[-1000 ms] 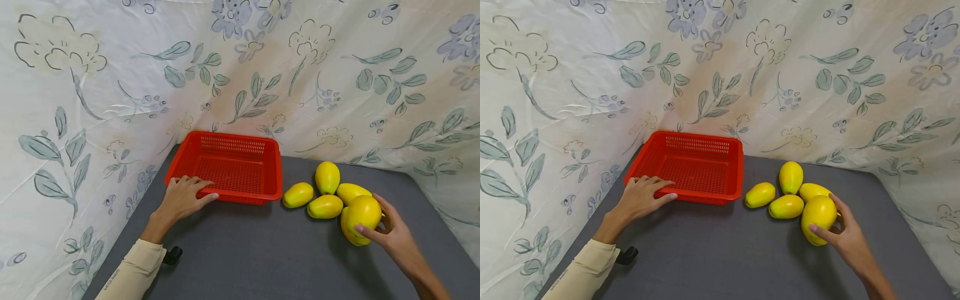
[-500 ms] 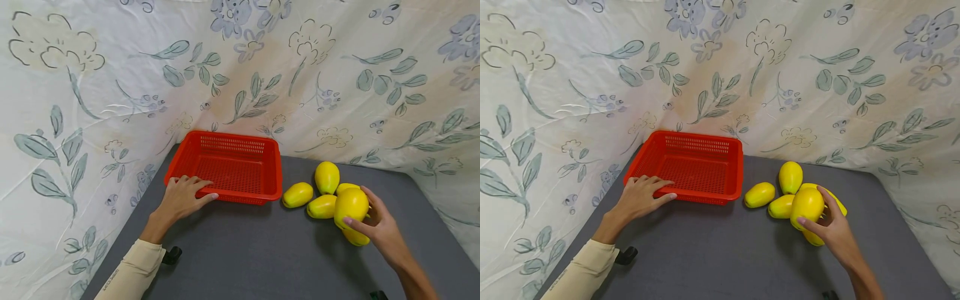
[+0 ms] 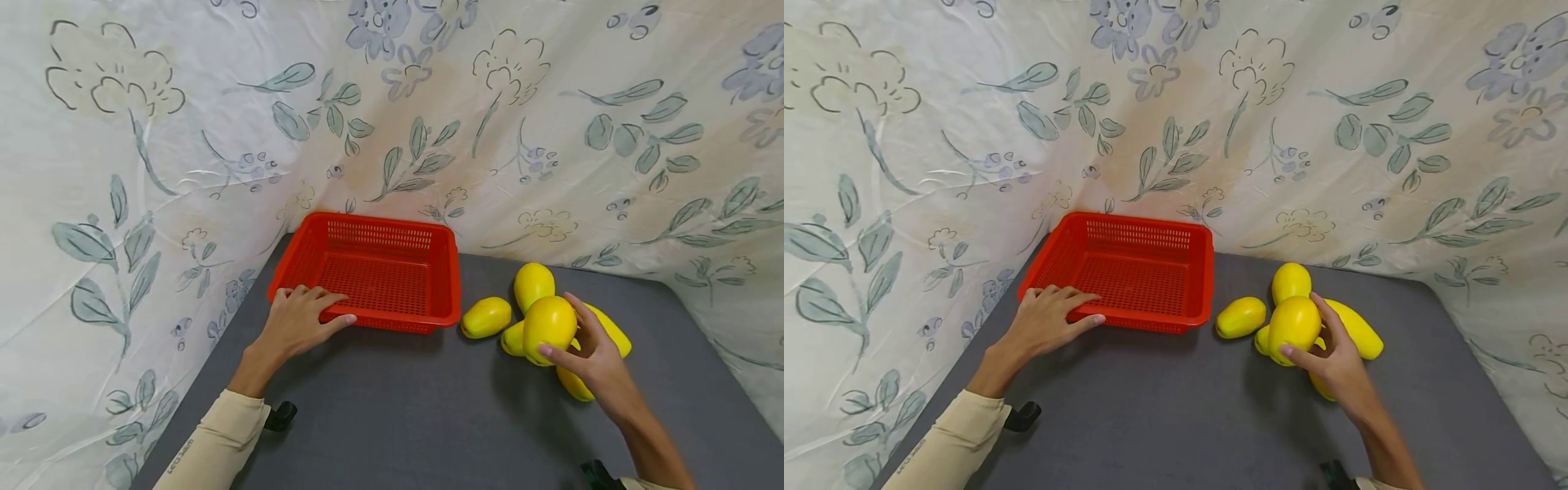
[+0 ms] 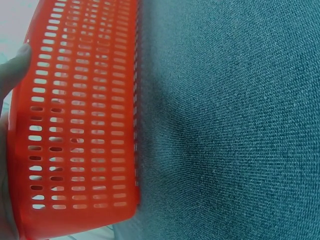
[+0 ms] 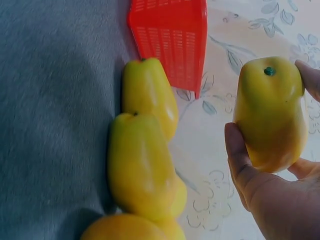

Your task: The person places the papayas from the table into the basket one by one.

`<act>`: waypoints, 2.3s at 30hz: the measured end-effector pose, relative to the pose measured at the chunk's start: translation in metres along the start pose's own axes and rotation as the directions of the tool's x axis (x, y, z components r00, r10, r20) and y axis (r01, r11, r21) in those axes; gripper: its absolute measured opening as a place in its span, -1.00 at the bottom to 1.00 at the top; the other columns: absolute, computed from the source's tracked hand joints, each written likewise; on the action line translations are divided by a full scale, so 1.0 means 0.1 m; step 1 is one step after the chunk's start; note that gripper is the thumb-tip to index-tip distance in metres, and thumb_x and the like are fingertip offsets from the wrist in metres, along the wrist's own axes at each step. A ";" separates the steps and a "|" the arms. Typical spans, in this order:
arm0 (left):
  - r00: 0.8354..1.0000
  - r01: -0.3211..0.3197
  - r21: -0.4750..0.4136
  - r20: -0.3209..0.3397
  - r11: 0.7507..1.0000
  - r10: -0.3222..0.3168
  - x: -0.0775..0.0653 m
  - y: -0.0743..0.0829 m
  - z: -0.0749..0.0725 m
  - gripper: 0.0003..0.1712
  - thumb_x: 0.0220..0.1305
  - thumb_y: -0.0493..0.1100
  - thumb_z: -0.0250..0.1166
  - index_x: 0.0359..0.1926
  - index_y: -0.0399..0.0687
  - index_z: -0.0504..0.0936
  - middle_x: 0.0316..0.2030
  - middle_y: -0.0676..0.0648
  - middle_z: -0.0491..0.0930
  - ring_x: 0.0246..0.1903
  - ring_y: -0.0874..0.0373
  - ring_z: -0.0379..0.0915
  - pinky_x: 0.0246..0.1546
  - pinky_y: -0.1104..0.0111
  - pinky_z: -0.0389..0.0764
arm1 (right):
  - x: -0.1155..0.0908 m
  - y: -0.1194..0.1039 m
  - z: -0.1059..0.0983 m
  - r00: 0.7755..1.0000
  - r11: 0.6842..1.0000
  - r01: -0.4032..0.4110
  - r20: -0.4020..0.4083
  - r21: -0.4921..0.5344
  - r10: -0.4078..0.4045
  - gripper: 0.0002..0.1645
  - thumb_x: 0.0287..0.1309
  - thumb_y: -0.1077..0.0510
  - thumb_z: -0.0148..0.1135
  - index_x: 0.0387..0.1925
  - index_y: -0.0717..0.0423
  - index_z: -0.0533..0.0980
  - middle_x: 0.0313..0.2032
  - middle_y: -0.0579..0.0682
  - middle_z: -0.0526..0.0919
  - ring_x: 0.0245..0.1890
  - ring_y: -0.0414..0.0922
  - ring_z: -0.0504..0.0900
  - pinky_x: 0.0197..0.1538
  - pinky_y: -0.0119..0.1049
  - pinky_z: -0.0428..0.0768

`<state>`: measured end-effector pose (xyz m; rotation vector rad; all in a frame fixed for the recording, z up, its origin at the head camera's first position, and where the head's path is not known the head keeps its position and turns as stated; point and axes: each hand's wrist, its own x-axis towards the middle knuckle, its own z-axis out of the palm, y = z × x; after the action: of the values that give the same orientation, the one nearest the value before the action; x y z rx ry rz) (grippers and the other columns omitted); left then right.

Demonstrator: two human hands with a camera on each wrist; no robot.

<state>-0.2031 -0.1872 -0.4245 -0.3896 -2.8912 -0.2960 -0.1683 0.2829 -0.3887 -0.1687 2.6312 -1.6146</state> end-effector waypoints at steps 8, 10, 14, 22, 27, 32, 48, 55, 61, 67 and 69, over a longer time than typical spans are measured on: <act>1.000 -0.007 -0.003 0.000 1.000 0.007 0.01 -0.02 0.01 -0.23 0.16 0.59 -0.06 0.25 0.41 0.52 0.11 -0.06 0.57 0.01 -0.08 0.44 0.04 -0.07 0.24 | 0.03 -0.05 0.19 0.997 0.992 0.061 0.040 0.113 -0.066 0.09 0.22 0.20 0.29 0.51 -0.36 -0.16 0.44 0.15 0.04 0.15 -0.05 0.35 -0.03 -0.44 0.54; 1.000 -0.009 -0.003 -0.001 1.000 0.009 0.01 -0.02 0.01 -0.23 0.16 0.59 -0.06 0.25 0.41 0.52 0.11 -0.06 0.57 0.01 -0.08 0.44 0.04 -0.07 0.24 | 0.04 -0.06 0.24 0.997 0.991 0.060 0.042 0.119 -0.065 0.08 0.22 0.19 0.30 0.51 -0.37 -0.15 0.43 0.14 0.06 0.17 -0.05 0.34 -0.03 -0.45 0.53; 1.000 -0.012 -0.006 -0.005 1.000 0.012 0.01 -0.04 0.01 -0.24 0.16 0.58 -0.05 0.24 0.40 0.53 0.10 -0.06 0.58 0.00 -0.08 0.45 0.03 -0.07 0.24 | 0.08 -0.09 0.32 0.997 0.988 0.065 0.042 0.140 -0.072 0.06 0.21 0.18 0.31 0.50 -0.38 -0.11 0.39 0.08 0.13 0.17 -0.02 0.35 -0.02 -0.42 0.55; 1.000 -0.014 0.000 -0.005 1.000 0.014 -0.01 -0.06 -0.01 -0.23 0.16 0.59 -0.06 0.24 0.40 0.53 0.10 -0.06 0.58 0.00 -0.08 0.45 0.02 -0.06 0.24 | 0.17 -0.13 0.47 0.990 0.971 0.112 0.064 0.213 -0.129 0.04 0.21 0.23 0.29 0.50 -0.34 -0.08 0.40 0.02 0.16 0.24 -0.04 0.33 0.05 -0.44 0.52; 1.000 -0.015 0.002 -0.013 1.000 0.015 -0.01 -0.05 -0.01 -0.25 0.17 0.58 -0.05 0.24 0.40 0.53 0.10 -0.06 0.58 0.00 -0.08 0.45 0.02 -0.06 0.24 | 0.25 -0.17 0.55 0.986 0.967 0.134 0.066 0.219 -0.152 0.06 0.19 0.22 0.31 0.51 -0.33 -0.09 0.40 0.02 0.19 0.24 -0.03 0.32 0.07 -0.44 0.50; 1.000 -0.013 0.003 -0.011 1.000 0.013 0.01 -0.03 -0.01 -0.24 0.17 0.58 -0.05 0.24 0.39 0.53 0.09 -0.06 0.58 0.00 -0.08 0.45 0.02 -0.07 0.24 | 0.33 -0.20 0.62 0.990 0.977 0.100 0.076 0.190 -0.116 0.07 0.18 0.13 0.34 0.50 -0.37 -0.11 0.40 -0.03 0.19 0.24 -0.05 0.30 0.11 -0.40 0.46; 1.000 -0.012 -0.027 -0.014 1.000 0.012 0.00 -0.04 0.02 -0.26 0.17 0.57 -0.02 0.21 0.37 0.56 0.07 -0.03 0.58 -0.02 -0.06 0.44 0.01 -0.04 0.22 | 0.48 -0.32 0.91 0.994 0.963 0.082 0.053 0.257 -0.099 0.10 0.23 0.04 0.30 0.50 -0.43 -0.23 0.45 -0.07 0.04 0.40 0.02 0.16 0.27 0.00 0.39; 1.000 -0.019 -0.019 -0.020 1.000 0.018 0.00 -0.04 0.01 -0.27 0.17 0.56 -0.02 0.21 0.38 0.56 0.07 -0.02 0.58 -0.02 -0.06 0.44 0.00 -0.05 0.23 | 0.45 -0.38 0.89 0.996 0.964 0.072 0.037 0.257 -0.084 0.05 0.24 0.04 0.28 0.51 -0.40 -0.17 0.47 -0.06 0.02 0.45 0.03 0.11 0.28 0.10 0.33; 0.999 -0.020 -0.012 -0.026 1.000 0.020 0.00 -0.04 0.01 -0.27 0.17 0.57 -0.02 0.20 0.38 0.56 0.06 -0.02 0.59 -0.04 -0.05 0.45 0.00 -0.04 0.23 | 0.41 -0.33 0.85 0.997 0.974 0.058 0.027 0.220 -0.066 0.00 0.21 0.00 0.32 0.49 -0.41 -0.07 0.44 -0.12 0.10 0.43 0.00 0.16 0.25 0.12 0.37; 1.000 -0.013 -0.002 -0.011 1.000 0.013 0.00 -0.04 0.01 -0.25 0.17 0.57 -0.03 0.22 0.38 0.55 0.08 -0.03 0.58 -0.01 -0.06 0.44 0.02 -0.05 0.22 | 0.38 -0.26 0.79 0.996 0.974 0.071 0.043 0.215 -0.081 -0.06 0.24 0.04 0.29 0.48 -0.37 -0.02 0.43 -0.14 0.12 0.42 0.02 0.17 0.26 0.18 0.34; 1.000 -0.011 -0.001 -0.006 1.000 0.011 0.00 -0.04 0.00 -0.25 0.17 0.57 -0.03 0.23 0.39 0.54 0.08 -0.04 0.58 -0.01 -0.07 0.43 0.03 -0.06 0.22 | 0.36 -0.23 0.77 0.995 0.975 0.075 0.044 0.211 -0.087 -0.07 0.24 0.06 0.28 0.47 -0.37 -0.01 0.42 -0.14 0.13 0.42 0.00 0.17 0.27 0.20 0.31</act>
<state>-0.2043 -0.1908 -0.4249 -0.4043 -2.8824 -0.2967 -0.1952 0.2003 -0.4023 -0.3083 2.4245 -1.8708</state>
